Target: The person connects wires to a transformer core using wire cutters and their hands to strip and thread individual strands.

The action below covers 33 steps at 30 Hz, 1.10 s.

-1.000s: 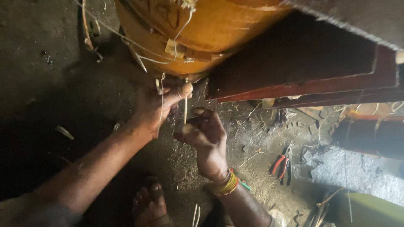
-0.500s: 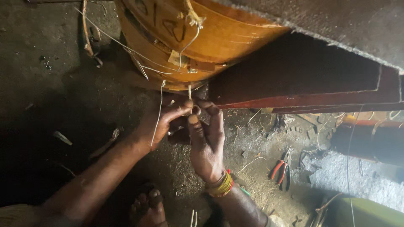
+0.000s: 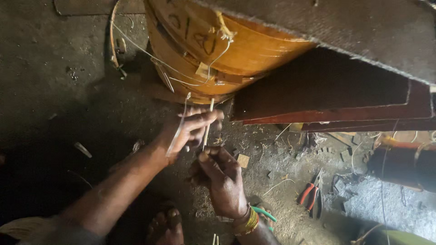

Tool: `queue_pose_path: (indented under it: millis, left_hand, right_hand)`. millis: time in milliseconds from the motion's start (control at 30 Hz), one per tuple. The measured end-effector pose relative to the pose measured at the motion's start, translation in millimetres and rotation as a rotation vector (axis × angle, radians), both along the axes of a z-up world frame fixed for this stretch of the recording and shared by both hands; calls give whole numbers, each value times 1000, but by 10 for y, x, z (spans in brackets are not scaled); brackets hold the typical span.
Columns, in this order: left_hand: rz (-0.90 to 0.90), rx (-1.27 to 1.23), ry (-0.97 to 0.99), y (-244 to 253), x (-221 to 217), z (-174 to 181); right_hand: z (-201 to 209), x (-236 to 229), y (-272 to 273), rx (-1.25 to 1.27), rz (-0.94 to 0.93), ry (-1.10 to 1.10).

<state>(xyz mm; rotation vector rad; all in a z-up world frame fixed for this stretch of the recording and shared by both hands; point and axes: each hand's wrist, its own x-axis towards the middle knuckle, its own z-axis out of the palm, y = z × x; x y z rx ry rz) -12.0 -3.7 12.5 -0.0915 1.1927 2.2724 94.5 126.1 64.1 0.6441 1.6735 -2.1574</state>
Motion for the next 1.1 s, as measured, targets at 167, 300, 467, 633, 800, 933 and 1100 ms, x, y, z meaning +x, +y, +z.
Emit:
queue_pose_path:
  millis: [167, 300, 467, 633, 800, 933, 1100]
  left_hand:
    - [-208, -82, -105, -96, -40, 31]
    - [2, 7, -34, -31, -108, -78]
    - [-223, -45, -82, -148, -22, -2]
    - [-152, -70, -90, -109, -117, 225]
    - [18, -67, -98, -43, -175, 334]
    - [-110, -82, -107, -139, -127, 302]
    - [-178, -5, -79, -86, -115, 132]
  right_hand:
    - [14, 8, 53, -77, -17, 13]
    - [-44, 31, 70, -89, -1, 23]
    - [-41, 26, 26, -86, -19, 0]
    - [-19, 3, 39, -55, 22, 59]
    - [7, -59, 54, 74, 147, 114]
    - [23, -66, 60, 69, 144, 121]
    - [42, -57, 130, 101, 201, 164]
